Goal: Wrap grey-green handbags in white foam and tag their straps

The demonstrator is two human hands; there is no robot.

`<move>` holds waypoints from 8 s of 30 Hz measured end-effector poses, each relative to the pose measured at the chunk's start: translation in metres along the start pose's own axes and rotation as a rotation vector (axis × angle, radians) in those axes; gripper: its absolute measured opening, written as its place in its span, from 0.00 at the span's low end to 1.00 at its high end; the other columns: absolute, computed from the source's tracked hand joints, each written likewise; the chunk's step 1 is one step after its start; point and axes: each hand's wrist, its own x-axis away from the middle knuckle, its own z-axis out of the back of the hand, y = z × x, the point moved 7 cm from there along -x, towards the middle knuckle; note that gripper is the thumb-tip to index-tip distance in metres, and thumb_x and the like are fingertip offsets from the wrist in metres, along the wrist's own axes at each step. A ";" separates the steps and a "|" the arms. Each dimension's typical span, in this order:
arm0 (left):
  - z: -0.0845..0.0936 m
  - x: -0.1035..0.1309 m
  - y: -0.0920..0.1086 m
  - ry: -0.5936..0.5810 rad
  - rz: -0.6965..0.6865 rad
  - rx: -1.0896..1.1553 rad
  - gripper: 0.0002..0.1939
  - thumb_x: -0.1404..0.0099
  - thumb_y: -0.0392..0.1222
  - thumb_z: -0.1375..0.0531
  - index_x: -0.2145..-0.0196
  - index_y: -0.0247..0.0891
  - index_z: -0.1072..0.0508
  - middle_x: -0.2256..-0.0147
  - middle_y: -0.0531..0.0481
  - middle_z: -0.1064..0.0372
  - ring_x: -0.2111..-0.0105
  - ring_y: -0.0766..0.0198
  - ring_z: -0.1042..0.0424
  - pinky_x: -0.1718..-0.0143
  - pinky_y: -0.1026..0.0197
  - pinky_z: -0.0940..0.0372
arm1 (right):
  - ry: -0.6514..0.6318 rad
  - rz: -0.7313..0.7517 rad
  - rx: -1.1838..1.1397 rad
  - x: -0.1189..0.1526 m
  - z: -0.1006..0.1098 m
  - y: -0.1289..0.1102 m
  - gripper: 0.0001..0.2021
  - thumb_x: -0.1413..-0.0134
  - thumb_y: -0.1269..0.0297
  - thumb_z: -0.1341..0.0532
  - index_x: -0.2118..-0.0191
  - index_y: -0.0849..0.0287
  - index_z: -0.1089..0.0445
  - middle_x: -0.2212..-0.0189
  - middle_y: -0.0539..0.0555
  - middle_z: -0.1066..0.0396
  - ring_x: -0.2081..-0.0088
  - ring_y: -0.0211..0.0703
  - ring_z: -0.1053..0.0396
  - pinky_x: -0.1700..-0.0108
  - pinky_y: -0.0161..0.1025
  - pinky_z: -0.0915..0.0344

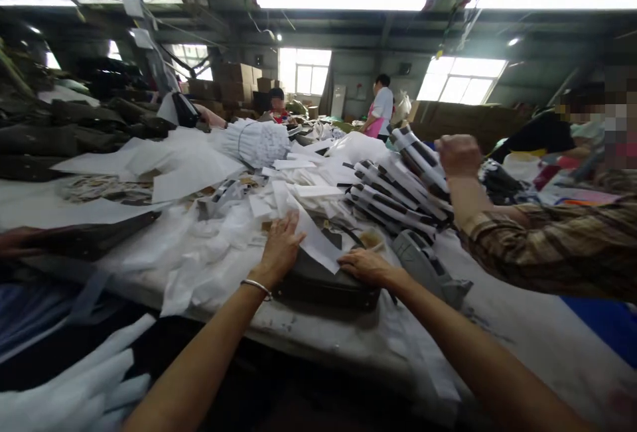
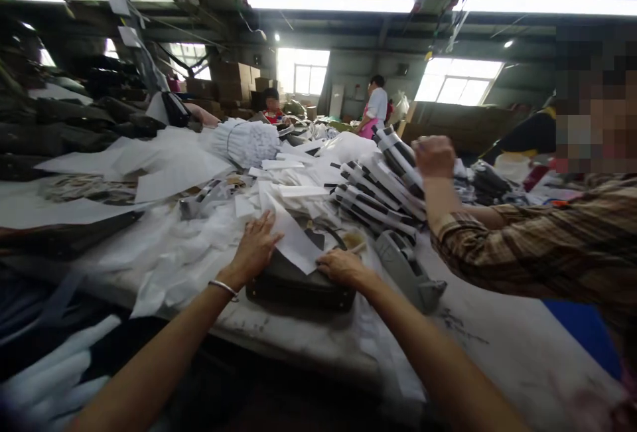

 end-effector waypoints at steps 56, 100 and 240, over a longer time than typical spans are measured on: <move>-0.075 0.024 0.027 -0.372 -0.207 0.211 0.26 0.33 0.35 0.56 0.43 0.40 0.29 0.50 0.43 0.26 0.55 0.52 0.24 0.54 0.50 0.29 | 0.085 -1.162 0.015 0.127 0.046 0.156 0.36 0.48 0.44 0.36 0.43 0.68 0.39 0.50 0.72 0.28 0.47 0.64 0.29 0.50 0.49 0.34; -0.024 0.025 0.045 -0.172 -0.321 0.111 0.14 0.34 0.32 0.41 0.50 0.33 0.29 0.56 0.40 0.25 0.55 0.53 0.25 0.51 0.50 0.32 | 0.065 -0.204 -0.109 0.012 -0.009 -0.047 0.16 0.37 0.69 0.42 0.45 0.57 0.29 0.48 0.57 0.26 0.47 0.50 0.28 0.44 0.41 0.35; -0.079 0.066 -0.025 -0.106 0.644 1.179 0.17 0.33 0.56 0.46 0.70 0.39 0.36 0.74 0.56 0.41 0.71 0.65 0.40 0.67 0.62 0.43 | -0.343 0.286 -0.225 -0.052 -0.012 -0.074 0.12 0.48 0.80 0.41 0.63 0.60 0.24 0.69 0.50 0.25 0.68 0.38 0.31 0.65 0.32 0.38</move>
